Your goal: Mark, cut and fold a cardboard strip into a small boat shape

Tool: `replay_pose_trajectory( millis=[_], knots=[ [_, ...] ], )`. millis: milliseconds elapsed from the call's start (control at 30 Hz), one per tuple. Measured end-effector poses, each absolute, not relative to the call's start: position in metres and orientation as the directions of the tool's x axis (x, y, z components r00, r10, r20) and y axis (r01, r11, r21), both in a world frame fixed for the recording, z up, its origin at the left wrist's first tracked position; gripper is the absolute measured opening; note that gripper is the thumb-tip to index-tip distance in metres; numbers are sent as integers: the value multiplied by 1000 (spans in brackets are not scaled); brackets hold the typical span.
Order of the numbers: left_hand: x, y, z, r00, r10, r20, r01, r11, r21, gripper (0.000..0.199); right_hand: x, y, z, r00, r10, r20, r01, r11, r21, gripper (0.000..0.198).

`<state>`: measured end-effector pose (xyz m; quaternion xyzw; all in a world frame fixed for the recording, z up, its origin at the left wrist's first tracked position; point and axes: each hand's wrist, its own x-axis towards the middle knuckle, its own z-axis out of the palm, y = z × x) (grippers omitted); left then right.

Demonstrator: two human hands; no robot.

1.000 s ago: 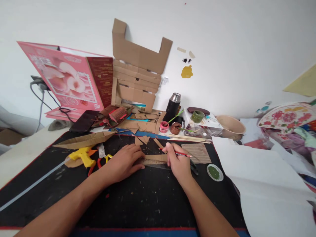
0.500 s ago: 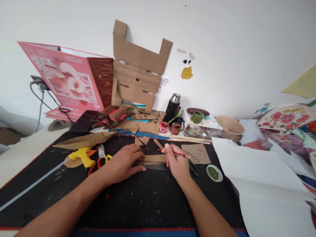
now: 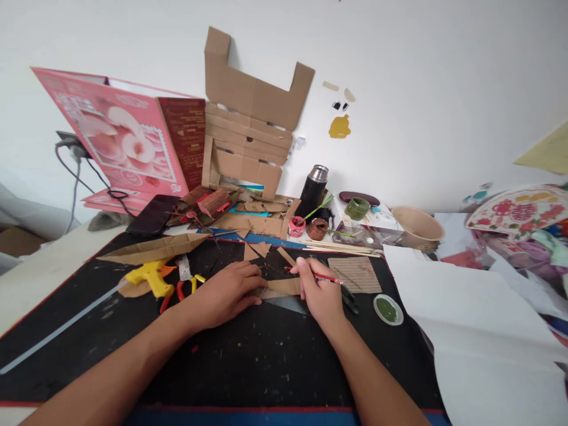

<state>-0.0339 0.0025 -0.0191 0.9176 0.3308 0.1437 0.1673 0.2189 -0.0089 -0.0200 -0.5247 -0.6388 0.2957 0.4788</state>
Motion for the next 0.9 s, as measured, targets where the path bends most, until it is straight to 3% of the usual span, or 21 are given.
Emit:
replay_pose_trajectory(
  millis=[233,500,700,900],
  knots=[
    [-38,1,-15,720,676,160,564,-703,432,29,219,-11,-21,-1,952,307,402,282,-871,54],
    [-43,-4,-7,713,692,110,625,-700,346,7,217,-14,-17,-42,960,275,384,270,-883,49],
    [-43,-9,-7,717,679,156,607,-719,340,12,217,-13,-18,-48,960,274,389,271,-881,49],
    [-44,-10,-11,720,685,113,626,-710,322,9,218,-10,-25,-28,968,249,383,241,-892,51]
  ],
)
